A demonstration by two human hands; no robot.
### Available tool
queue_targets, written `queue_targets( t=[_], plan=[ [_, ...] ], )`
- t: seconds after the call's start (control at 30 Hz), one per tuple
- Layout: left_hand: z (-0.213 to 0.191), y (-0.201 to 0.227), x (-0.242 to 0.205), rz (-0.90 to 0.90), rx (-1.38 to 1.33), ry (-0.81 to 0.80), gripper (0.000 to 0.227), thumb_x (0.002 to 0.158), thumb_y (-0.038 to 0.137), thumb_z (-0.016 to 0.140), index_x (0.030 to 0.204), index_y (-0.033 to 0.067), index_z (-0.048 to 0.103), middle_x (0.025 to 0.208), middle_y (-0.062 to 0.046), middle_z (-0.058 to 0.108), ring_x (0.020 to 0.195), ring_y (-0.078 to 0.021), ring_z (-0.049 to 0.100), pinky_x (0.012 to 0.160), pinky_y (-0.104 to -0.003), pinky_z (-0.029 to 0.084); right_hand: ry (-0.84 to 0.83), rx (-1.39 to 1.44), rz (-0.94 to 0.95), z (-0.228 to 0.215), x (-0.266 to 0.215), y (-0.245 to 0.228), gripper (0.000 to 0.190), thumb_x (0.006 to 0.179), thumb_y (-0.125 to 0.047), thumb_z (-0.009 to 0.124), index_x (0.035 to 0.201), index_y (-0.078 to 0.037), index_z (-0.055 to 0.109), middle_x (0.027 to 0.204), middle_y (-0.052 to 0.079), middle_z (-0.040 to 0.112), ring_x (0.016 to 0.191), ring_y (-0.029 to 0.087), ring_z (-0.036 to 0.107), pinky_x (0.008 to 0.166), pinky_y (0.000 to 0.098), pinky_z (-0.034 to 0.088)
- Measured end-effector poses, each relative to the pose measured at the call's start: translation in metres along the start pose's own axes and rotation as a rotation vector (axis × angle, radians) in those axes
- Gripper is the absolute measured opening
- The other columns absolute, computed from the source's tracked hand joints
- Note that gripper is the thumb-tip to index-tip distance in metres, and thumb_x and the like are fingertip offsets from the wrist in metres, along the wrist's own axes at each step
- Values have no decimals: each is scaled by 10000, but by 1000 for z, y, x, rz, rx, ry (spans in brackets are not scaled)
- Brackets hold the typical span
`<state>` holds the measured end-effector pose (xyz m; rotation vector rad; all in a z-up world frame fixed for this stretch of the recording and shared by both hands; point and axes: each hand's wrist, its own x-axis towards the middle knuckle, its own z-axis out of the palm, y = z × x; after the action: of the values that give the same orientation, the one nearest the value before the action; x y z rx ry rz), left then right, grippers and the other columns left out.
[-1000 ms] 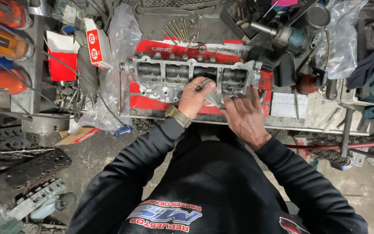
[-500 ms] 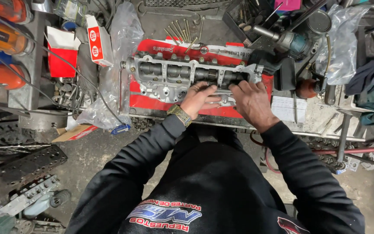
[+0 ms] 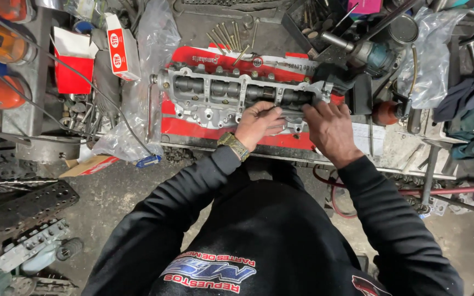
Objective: The person places small metal components into the cylinder head block, aligning them within the camshaft housing. They then pick up a pen and write on a piece of paper on the workbench before returning to adjust the components inside the engine part.
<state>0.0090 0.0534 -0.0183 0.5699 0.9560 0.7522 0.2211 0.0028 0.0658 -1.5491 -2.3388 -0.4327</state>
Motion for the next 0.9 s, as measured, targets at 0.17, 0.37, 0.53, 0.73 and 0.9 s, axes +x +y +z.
queue_targets(
  t=[0.17, 0.37, 0.53, 0.73, 0.9],
  plan=[
    [1, 1, 7, 10, 11, 11, 477, 949, 229, 848, 1270, -28, 605, 1151, -312, 714, 1060, -476, 740, 879, -570, 646, 42, -28, -17, 9, 1, 7, 208, 963, -181, 689, 1163, -201, 744, 935, 35, 638, 844, 259, 693, 772, 392, 476],
    [7, 5, 8, 25, -9, 17, 464, 908, 257, 899, 1190, -3, 638, 1065, -291, 748, 1002, -432, 769, 842, -552, 662, 102, -51, -44, 19, 6, 11, 107, 1012, -188, 675, 1107, -169, 722, 922, 41, 610, 813, 258, 677, 756, 383, 474],
    [7, 10, 3, 19, 6, 52, 432, 922, 304, 881, 1147, 19, 648, 1033, -284, 762, 978, -407, 782, 817, -525, 675, 98, -75, -102, 59, 5, 23, 114, 982, -123, 625, 879, -163, 654, 879, 31, 586, 748, 252, 665, 672, 368, 467],
    [3, 14, 2, 8, 23, 40, 413, 933, 304, 866, 1144, 30, 639, 1044, -303, 759, 992, -430, 774, 830, -520, 662, 43, -156, -129, 43, 24, 18, 113, 929, -115, 615, 846, -192, 614, 829, 20, 560, 732, 249, 654, 645, 366, 480],
    [1, 8, 9, 5, 6, 25, 382, 936, 305, 862, 1115, 48, 643, 1030, -294, 765, 977, -415, 779, 821, -506, 670, -27, -189, -138, 44, 24, 17, 88, 903, -117, 624, 845, -182, 612, 820, 26, 570, 725, 249, 668, 602, 365, 507]
  ],
)
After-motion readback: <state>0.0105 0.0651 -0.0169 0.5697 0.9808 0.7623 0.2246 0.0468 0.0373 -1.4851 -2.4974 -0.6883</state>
